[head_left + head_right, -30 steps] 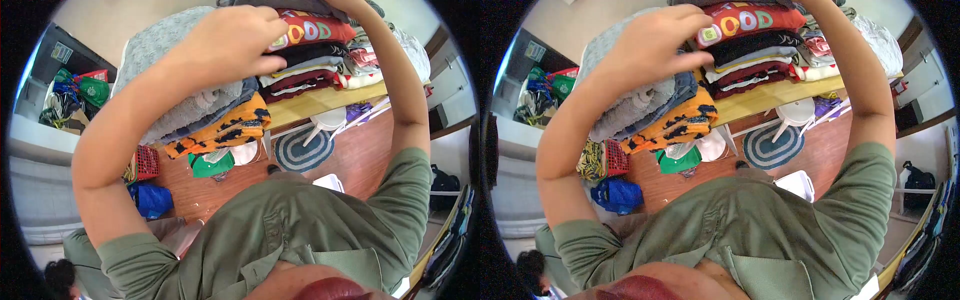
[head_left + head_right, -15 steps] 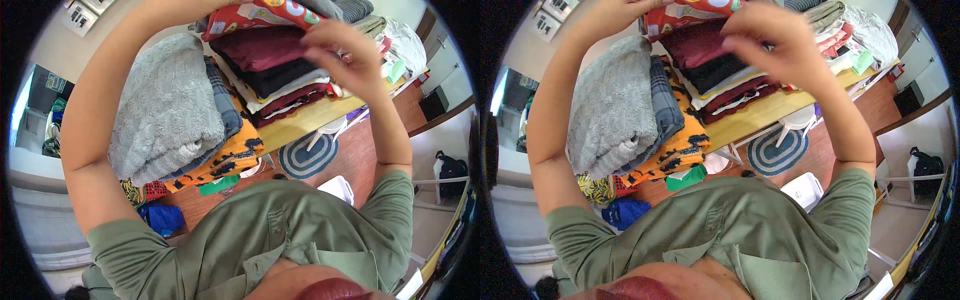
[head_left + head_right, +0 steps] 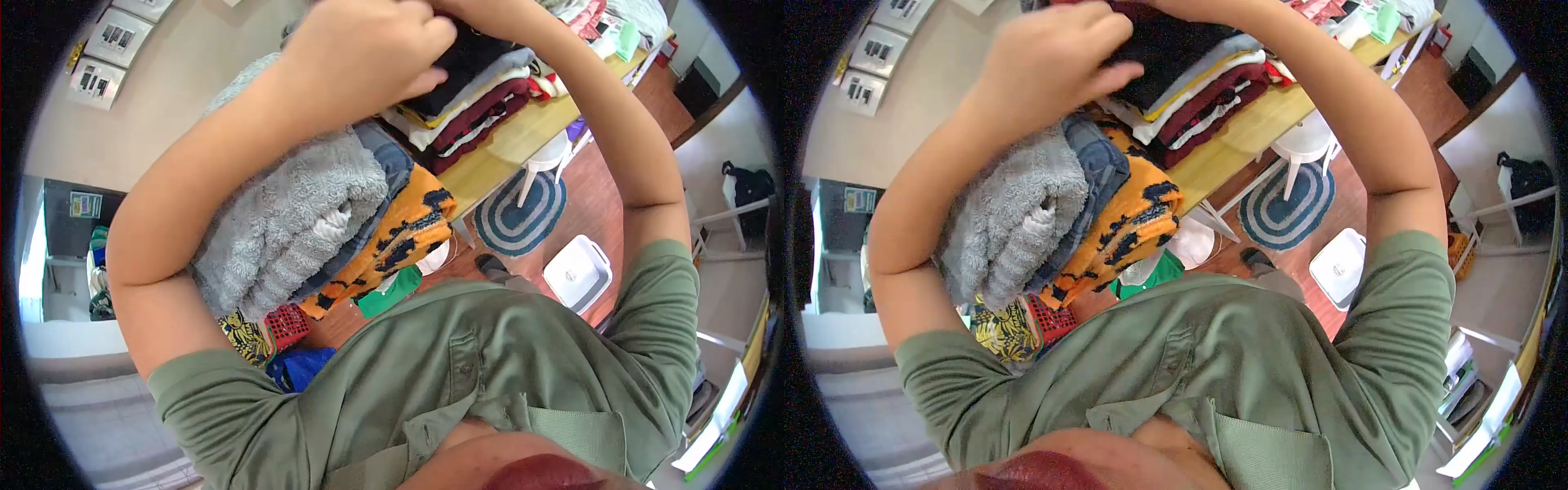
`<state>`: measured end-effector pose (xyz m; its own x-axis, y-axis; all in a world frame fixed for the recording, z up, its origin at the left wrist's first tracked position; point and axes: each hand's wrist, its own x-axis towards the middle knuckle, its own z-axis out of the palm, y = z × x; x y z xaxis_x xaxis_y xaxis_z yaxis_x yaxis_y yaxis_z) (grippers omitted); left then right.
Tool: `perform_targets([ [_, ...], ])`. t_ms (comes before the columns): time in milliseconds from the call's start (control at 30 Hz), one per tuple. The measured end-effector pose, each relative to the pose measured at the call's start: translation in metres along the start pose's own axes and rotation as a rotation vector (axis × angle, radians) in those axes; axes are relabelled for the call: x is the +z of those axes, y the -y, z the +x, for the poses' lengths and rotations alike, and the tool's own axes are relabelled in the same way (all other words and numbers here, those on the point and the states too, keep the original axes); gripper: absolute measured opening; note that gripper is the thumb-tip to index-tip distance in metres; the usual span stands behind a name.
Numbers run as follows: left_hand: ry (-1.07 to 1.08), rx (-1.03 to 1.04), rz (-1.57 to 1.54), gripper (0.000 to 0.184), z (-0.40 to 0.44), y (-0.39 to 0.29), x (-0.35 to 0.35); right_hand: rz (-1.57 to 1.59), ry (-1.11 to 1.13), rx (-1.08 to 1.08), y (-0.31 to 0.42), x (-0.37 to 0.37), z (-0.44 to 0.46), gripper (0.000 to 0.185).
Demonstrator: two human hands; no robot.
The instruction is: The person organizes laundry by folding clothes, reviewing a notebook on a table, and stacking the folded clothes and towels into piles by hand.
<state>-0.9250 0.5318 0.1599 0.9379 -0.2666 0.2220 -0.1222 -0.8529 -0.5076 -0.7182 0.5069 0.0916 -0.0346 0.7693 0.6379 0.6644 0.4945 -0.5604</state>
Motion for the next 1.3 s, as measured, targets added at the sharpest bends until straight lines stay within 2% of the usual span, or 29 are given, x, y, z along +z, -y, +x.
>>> perform_targets([
  [67,0.341,-0.166,-0.010,0.025,0.009,-0.013,0.000,-0.043,-0.006,0.046,0.007,-0.001,0.000,0.024],
  [167,0.269,-0.191,0.118,0.022,0.008,0.020,0.053,-0.053,0.040,0.036,0.003,-0.005,-0.009,0.026],
  [233,0.335,-0.312,0.056,0.022,0.021,0.023,0.018,-0.161,-0.009,-0.017,0.005,-0.017,-0.023,0.024],
  [300,0.221,-0.366,-0.083,0.023,0.020,0.037,-0.002,-0.045,-0.304,-0.001,0.022,-0.028,-0.045,0.020],
  [333,0.208,-0.368,-0.072,0.025,0.018,0.045,-0.004,-0.066,-0.243,0.218,0.048,-0.039,-0.056,0.016],
  [367,0.208,-0.371,-0.073,0.025,0.017,0.049,-0.003,-0.066,-0.239,0.217,0.043,-0.037,-0.061,0.016],
  [433,0.249,-0.465,-0.162,0.025,0.017,0.053,-0.001,-0.243,0.040,-0.076,0.028,-0.024,-0.074,0.019],
  [467,0.275,-0.483,-0.147,0.024,0.017,0.049,0.000,-0.538,0.014,-0.306,0.020,-0.010,-0.076,0.023],
  [533,0.274,-0.412,-0.123,0.025,0.014,0.038,0.000,-0.611,0.086,-0.304,0.014,-0.006,-0.071,0.022],
  [567,0.270,-0.346,-0.094,0.026,0.013,0.031,-0.001,-0.616,0.090,-0.269,0.011,-0.006,-0.069,0.022],
  [633,0.318,-0.343,-0.046,0.024,0.014,0.010,-0.008,-0.600,0.035,-0.208,0.007,-0.004,-0.062,0.022],
  [700,0.118,-0.151,0.060,0.020,0.010,-0.004,-0.004,-0.583,-0.019,-0.148,0.003,-0.001,-0.055,0.021],
  [733,0.238,-0.158,0.111,0.031,0.005,-0.009,0.009,-0.546,-0.050,-0.132,0.000,0.000,-0.052,0.022],
  [767,0.106,0.058,0.046,0.030,0.004,-0.012,0.018,-0.511,-0.078,-0.116,-0.001,0.002,-0.048,0.022],
  [867,0.430,-0.026,0.053,0.020,0.008,-0.019,0.051,-0.486,-0.115,-0.153,-0.005,0.006,-0.044,0.022],
  [967,0.425,-0.068,0.107,0.021,0.017,-0.007,0.060,-0.478,-0.161,-0.190,-0.008,0.005,-0.052,0.020],
  [1000,0.618,-0.017,0.064,0.017,0.032,-0.015,0.014,-0.420,-0.216,-0.220,-0.009,0.005,-0.059,0.018],
  [1033,0.621,-0.011,0.064,0.017,0.031,-0.012,0.016,-0.360,-0.267,-0.248,-0.007,0.007,-0.068,0.017],
  [1067,0.518,-0.090,0.068,0.018,0.028,-0.005,0.019,-0.378,-0.457,-0.300,-0.003,0.011,-0.079,0.014],
  [1100,0.414,-0.171,0.070,0.019,0.025,0.000,0.022,-0.376,-0.455,-0.299,0.004,0.013,-0.091,0.014],
  [1167,0.461,-0.160,0.067,0.021,0.026,0.006,0.019,-0.391,-0.153,-0.136,0.014,0.016,-0.110,0.014],
  [1200,0.429,-0.135,0.065,0.021,0.025,0.007,0.020,-0.577,-0.170,-0.330,0.011,0.022,-0.109,0.014],
  [1233,0.400,-0.107,0.061,0.021,0.024,0.006,0.021,-0.681,-0.059,-0.232,0.006,0.028,-0.112,0.014],
  [1300,0.369,-0.073,0.045,0.023,0.026,-0.004,0.021,-0.806,-0.058,-0.205,-0.009,0.036,-0.105,0.015],
])
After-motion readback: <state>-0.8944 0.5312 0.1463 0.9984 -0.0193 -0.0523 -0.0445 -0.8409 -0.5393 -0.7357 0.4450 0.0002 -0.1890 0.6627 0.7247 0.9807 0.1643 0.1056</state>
